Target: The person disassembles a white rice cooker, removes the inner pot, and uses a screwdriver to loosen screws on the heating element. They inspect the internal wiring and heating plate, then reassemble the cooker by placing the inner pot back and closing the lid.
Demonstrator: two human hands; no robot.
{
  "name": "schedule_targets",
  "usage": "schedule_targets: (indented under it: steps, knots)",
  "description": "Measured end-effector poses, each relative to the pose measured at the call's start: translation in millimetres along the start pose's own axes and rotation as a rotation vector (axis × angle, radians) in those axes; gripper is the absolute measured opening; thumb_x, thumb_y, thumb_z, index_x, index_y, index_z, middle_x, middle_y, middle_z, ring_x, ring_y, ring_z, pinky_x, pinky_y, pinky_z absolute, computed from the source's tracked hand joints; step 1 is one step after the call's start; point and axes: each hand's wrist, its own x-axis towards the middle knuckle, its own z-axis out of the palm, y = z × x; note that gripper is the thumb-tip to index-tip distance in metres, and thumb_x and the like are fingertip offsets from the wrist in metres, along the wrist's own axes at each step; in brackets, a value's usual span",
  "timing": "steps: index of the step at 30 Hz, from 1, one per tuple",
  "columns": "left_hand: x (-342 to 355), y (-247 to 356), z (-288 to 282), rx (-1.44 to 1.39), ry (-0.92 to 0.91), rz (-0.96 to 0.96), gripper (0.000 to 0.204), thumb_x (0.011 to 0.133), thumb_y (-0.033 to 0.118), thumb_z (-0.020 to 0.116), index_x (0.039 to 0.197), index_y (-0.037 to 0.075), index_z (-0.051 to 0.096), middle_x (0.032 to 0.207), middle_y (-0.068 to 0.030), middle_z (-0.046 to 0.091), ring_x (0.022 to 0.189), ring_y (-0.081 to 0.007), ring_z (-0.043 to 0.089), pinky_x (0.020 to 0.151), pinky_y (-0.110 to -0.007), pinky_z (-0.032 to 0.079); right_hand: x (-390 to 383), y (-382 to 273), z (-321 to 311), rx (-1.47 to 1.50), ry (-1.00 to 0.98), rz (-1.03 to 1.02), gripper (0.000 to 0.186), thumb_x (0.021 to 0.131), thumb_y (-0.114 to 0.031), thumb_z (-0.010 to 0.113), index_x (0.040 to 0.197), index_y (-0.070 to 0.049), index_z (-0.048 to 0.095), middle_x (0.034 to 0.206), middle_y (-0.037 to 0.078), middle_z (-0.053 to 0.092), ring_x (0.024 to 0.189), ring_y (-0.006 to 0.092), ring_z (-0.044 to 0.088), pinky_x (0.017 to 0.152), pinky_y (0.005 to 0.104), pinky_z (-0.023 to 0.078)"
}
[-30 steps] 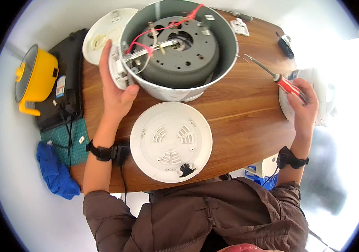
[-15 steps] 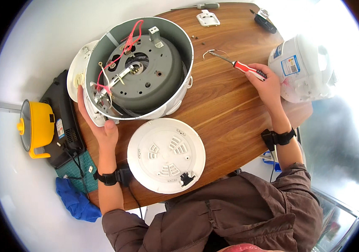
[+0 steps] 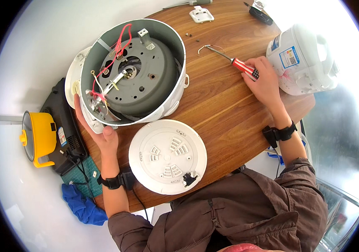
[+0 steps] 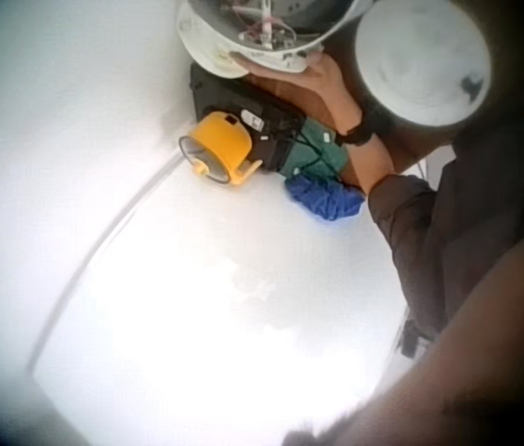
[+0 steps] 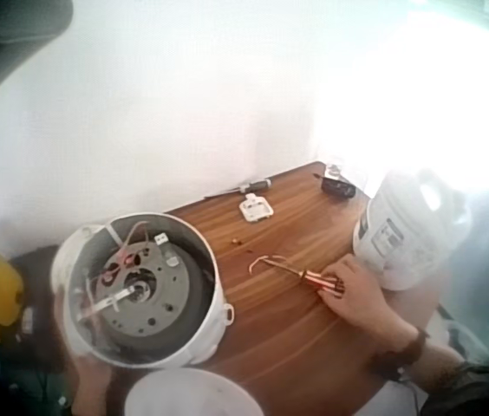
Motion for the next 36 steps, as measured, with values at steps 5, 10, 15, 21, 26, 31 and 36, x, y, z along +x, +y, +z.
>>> schedule_targets:
  steps: [5,10,15,21,26,31,36]
  knots:
    - [-0.4,0.0,-1.6,-0.003,-0.002,-0.006,0.125,0.082,0.081,0.065,0.163,0.001,0.015,0.160,-0.0170,0.029,0.148,-0.0307,0.034,0.122,-0.046,0.031,-3.7,-6.6,-2.1,-0.025,-0.067,0.021,0.030,0.089,-0.014,0.068,0.119,-0.009,0.066,0.101,0.012,0.062,0.089,0.0353,0.065,0.075,0.0430,0.053]
    - [-1.3,-1.7,-0.7,-0.058,-0.009,0.002,0.123,0.083,0.078,0.067,0.163,0.001,0.014,0.162,-0.0171,0.027,0.149,-0.0311,0.033,0.122,-0.046,0.031,-7.5,-5.7,-3.8,-0.040,-0.176,0.035,0.038,0.094,-0.019,0.061,0.131,-0.011,0.065,0.103,0.015,0.066,0.090,0.0384,0.066,0.076,0.0446,0.054]
    - [0.1,-3.6,-1.2,-0.080,-0.018,0.022,0.122,0.084,0.076,0.068,0.164,0.002,0.013,0.163,-0.0173,0.026,0.150,-0.0311,0.033,0.122,-0.046,0.031,-3.8,-11.4,-10.7,-0.068,-0.284,0.011,0.040,0.097,-0.021,0.058,0.136,-0.012,0.062,0.102,0.017,0.071,0.092,0.0390,0.068,0.076,0.0476,0.055]
    - [-2.2,-5.1,-2.9,-0.120,-0.015,0.007,0.124,0.083,0.076,0.070,0.164,0.001,0.013,0.162,-0.0168,0.027,0.149,-0.0305,0.033,0.122,-0.046,0.032,4.8,-25.5,-12.6,-0.307,-0.398,0.039,0.028,0.097,-0.020,0.058,0.122,-0.009,0.058,0.094,0.019,0.069,0.090,0.0400,0.068,0.072,0.0513,0.055]
    - [-1.1,-2.7,-0.9,-0.147,-0.019,-0.009,0.125,0.082,0.076,0.072,0.164,0.001,0.013,0.162,-0.0168,0.027,0.148,-0.0302,0.035,0.121,-0.045,0.032,9.9,-19.2,1.3,-0.334,-0.214,-0.103,0.020,0.090,-0.013,0.061,0.104,-0.002,0.053,0.096,0.017,0.063,0.087,0.0397,0.067,0.070,0.0504,0.055]
    - [-1.5,-2.3,-0.4,-0.182,-0.024,-0.003,0.125,0.082,0.075,0.072,0.164,0.001,0.012,0.161,-0.0175,0.028,0.147,-0.0295,0.036,0.121,-0.044,0.033,22.2,-15.2,18.4,-0.385,-0.172,-0.166,0.018,0.092,-0.013,0.060,0.105,-0.003,0.053,0.096,0.017,0.063,0.086,0.0373,0.067,0.069,0.0482,0.056]
    - [-0.9,-3.6,0.0,-0.222,-0.032,0.001,0.125,0.082,0.073,0.074,0.164,0.001,0.012,0.159,-0.0184,0.032,0.145,-0.0291,0.039,0.120,-0.043,0.033,33.1,-17.8,29.0,-0.400,-0.193,-0.153,0.014,0.099,-0.018,0.059,0.104,-0.005,0.054,0.093,0.014,0.065,0.086,0.0353,0.068,0.069,0.0470,0.056]
